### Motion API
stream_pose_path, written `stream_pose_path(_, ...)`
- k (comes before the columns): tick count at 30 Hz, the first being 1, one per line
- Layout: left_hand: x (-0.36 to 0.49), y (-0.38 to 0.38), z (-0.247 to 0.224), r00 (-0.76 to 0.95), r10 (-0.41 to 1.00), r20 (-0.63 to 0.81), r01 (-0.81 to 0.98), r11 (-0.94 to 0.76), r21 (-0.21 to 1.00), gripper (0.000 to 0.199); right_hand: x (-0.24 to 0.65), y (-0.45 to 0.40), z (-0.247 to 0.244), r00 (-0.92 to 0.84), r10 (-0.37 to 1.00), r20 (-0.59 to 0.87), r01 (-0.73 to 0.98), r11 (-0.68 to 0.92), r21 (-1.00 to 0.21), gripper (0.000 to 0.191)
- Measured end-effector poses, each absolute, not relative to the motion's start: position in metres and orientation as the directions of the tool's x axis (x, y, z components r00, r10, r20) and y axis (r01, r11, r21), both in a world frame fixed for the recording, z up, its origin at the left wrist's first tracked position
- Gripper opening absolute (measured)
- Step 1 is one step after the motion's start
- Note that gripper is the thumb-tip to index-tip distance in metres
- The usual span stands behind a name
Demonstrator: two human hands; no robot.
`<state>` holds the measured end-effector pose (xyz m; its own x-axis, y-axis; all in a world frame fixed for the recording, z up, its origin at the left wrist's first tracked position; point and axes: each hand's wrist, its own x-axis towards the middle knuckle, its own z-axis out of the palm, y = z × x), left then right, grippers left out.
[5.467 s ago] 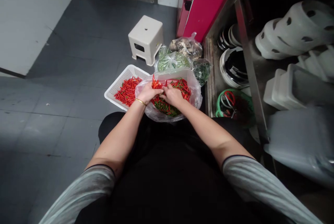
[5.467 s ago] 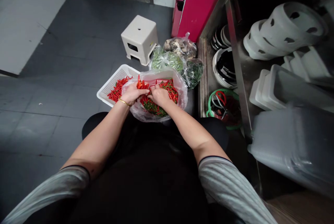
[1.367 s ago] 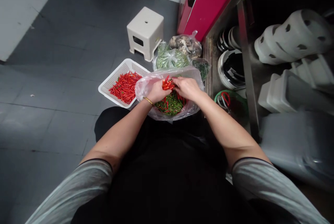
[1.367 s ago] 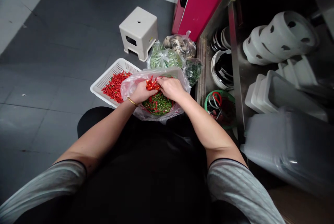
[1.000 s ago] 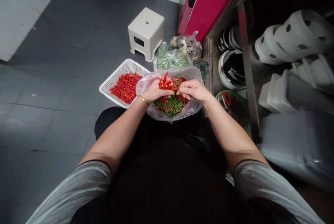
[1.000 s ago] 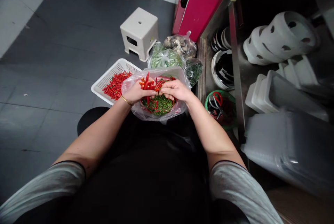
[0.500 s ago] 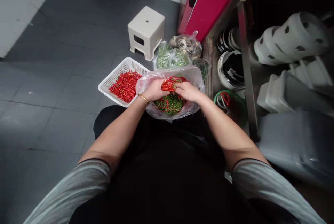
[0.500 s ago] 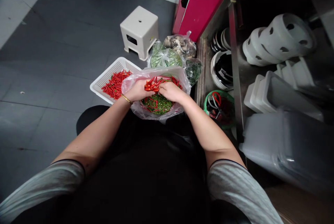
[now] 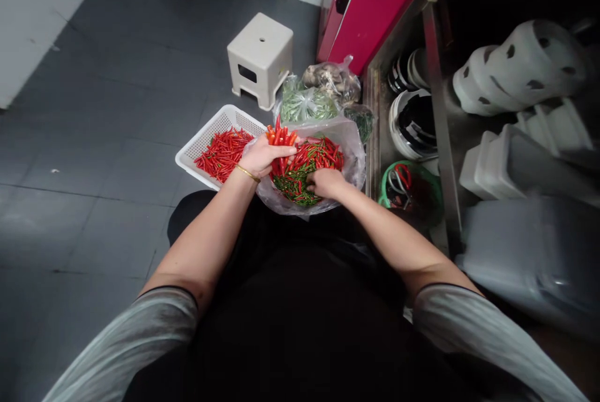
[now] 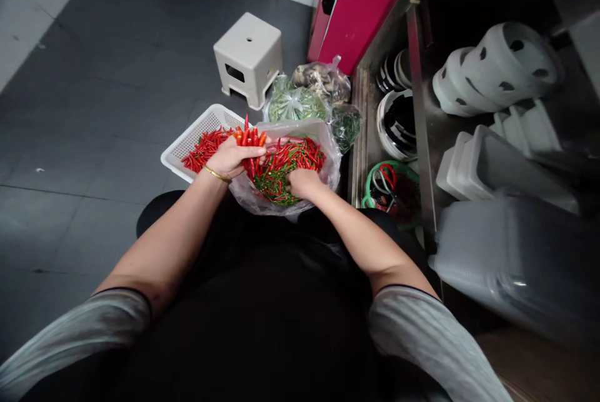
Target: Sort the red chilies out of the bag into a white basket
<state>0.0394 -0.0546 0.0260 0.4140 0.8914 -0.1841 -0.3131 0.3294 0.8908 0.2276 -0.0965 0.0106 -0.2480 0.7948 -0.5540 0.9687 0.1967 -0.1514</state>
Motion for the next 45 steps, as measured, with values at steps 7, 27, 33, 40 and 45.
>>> stream_pose_path(7,0.044,-0.052,0.006,0.305,0.905,-0.297,-0.105,0.342,0.934,0.020,0.198,-0.096,-0.012,-0.103,0.818,-0.566,0.995,0.087,-0.056,0.030)
stream_pose_path(27,0.061,-0.068,0.016,0.281,0.923,-0.264,-0.294,0.344,0.892,0.028,0.215,-0.092,0.024,-0.266,0.904,-0.334,0.116,-0.314,-0.942,0.051)
stream_pose_path(33,0.060,-0.081,0.027,0.170,0.973,-0.156,-0.251,0.195,0.948,0.030,0.200,-0.097,0.027,-0.271,0.901,-0.340,-0.140,-0.386,-0.912,0.040)
stream_pose_path(40,0.056,-0.091,0.059,-0.054,0.997,-0.054,-0.284,0.036,0.958,0.030,0.183,-0.102,0.040,-0.132,0.934,-0.332,-0.349,-0.357,-0.866,0.037)
stream_pose_path(45,-0.008,-0.045,0.060,-0.116,0.975,-0.189,-0.288,0.149,0.946,0.020,0.222,-0.095,0.032,-0.151,0.890,-0.429,0.441,-0.328,-0.836,0.028)
